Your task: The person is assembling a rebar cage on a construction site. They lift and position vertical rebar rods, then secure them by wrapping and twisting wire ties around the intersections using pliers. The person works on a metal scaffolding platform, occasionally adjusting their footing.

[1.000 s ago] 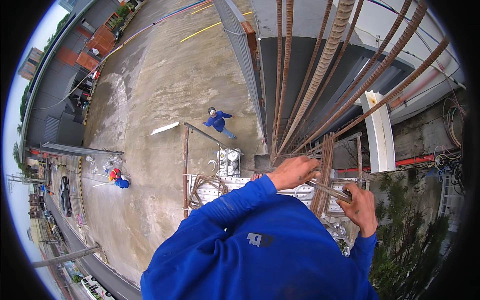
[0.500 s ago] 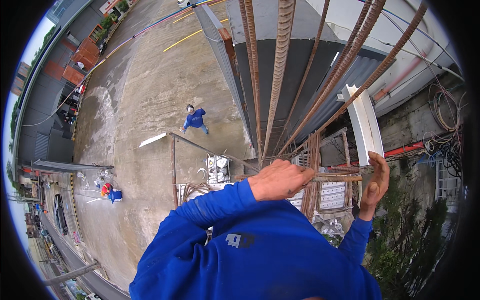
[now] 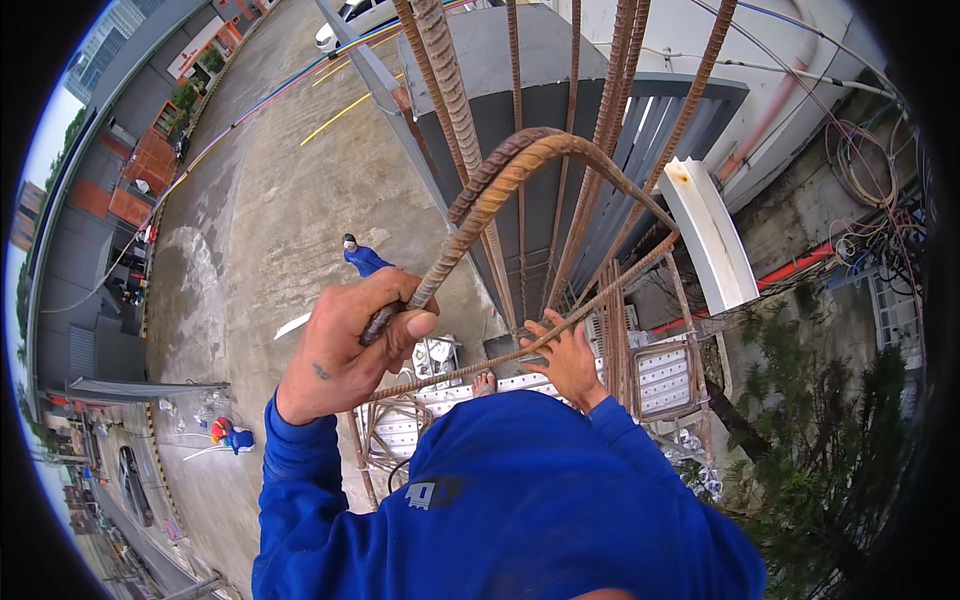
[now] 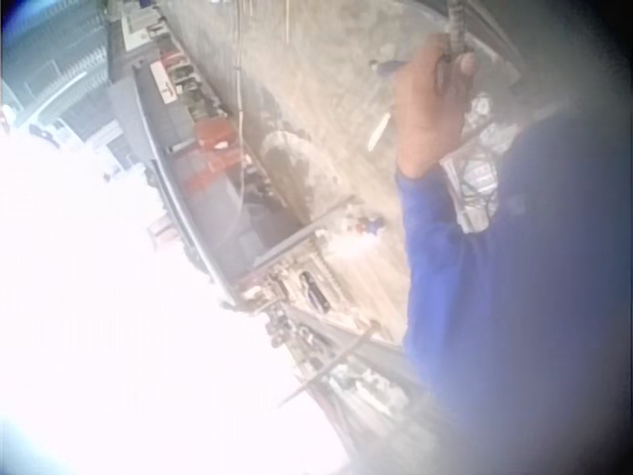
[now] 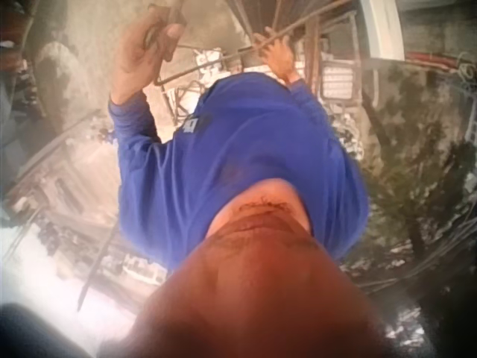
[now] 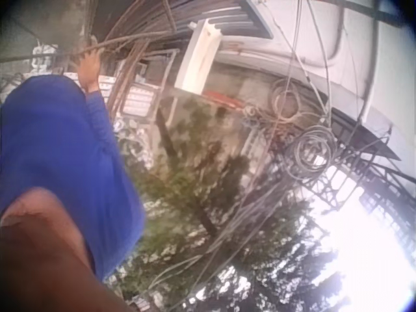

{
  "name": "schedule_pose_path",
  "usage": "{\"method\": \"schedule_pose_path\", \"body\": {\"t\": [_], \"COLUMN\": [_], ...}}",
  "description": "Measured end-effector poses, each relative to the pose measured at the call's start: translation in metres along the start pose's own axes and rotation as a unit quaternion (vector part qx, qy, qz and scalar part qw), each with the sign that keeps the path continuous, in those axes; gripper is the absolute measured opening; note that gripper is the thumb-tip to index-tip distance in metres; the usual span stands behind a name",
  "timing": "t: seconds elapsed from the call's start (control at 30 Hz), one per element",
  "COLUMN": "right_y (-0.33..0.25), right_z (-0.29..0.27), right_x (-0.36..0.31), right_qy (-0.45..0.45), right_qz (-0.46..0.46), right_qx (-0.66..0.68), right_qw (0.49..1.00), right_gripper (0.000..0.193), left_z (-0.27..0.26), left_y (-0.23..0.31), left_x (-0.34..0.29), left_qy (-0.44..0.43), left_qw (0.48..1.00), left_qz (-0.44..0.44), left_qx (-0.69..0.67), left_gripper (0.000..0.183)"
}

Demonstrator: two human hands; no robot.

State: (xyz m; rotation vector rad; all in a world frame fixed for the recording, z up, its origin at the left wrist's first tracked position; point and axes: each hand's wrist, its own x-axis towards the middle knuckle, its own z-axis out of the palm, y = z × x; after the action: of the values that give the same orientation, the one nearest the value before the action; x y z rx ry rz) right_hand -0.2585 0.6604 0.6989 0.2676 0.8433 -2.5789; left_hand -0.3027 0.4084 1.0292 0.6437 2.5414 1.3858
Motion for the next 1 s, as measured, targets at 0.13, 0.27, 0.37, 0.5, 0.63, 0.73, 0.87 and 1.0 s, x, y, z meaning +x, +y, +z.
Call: {"method": "schedule_pose_path", "body": {"t": [0.13,0.27,0.37,0.5,0.63,0.73,0.87,1.0], "right_y": [-0.027,-0.069,-0.112,-0.163,-0.191,-0.201,-0.214,-0.256], "right_z": [0.021,0.045,0.062,0.084,0.105,0.113,0.121,0.146], "right_x": [0.004,-0.012,-0.026,-0.036,-0.045,-0.041,-0.029,-0.026], "right_qy": [-0.014,0.024,0.058,0.114,0.165,0.167,0.152,0.143], "right_qz": [-0.113,-0.256,-0.36,-0.502,-0.605,-0.63,-0.65,-0.73], "right_qx": [-0.125,-0.234,-0.299,-0.352,-0.372,-0.367,-0.369,-0.323], "right_qw": [0.986,0.938,0.882,0.781,0.685,0.664,0.647,0.585], "right_gripper": [0.052,0.052,0.055,0.057,0.057,0.056,0.05,0.039], "left_z": [-0.021,-0.04,-0.044,-0.04,-0.031,-0.028,-0.037,-0.05], "left_y": [0.002,-0.01,-0.019,-0.023,-0.024,-0.035,-0.032,-0.003], "left_x": [-0.013,-0.028,-0.03,-0.02,-0.01,-0.002,0.001,0.038], "left_qy": [0.111,0.208,0.229,0.233,0.315,0.357,0.393,0.427], "left_qw": [0.99,0.972,0.955,0.934,0.913,0.903,0.895,0.868], "left_qz": [-0.02,0.035,0.126,0.211,0.206,0.201,0.189,0.24], "left_qx": [-0.08,-0.107,-0.139,-0.171,-0.155,-0.127,-0.091,-0.082], "left_gripper": [0.033,0.038,0.036,0.033,0.032,0.034,0.039,0.043]}}
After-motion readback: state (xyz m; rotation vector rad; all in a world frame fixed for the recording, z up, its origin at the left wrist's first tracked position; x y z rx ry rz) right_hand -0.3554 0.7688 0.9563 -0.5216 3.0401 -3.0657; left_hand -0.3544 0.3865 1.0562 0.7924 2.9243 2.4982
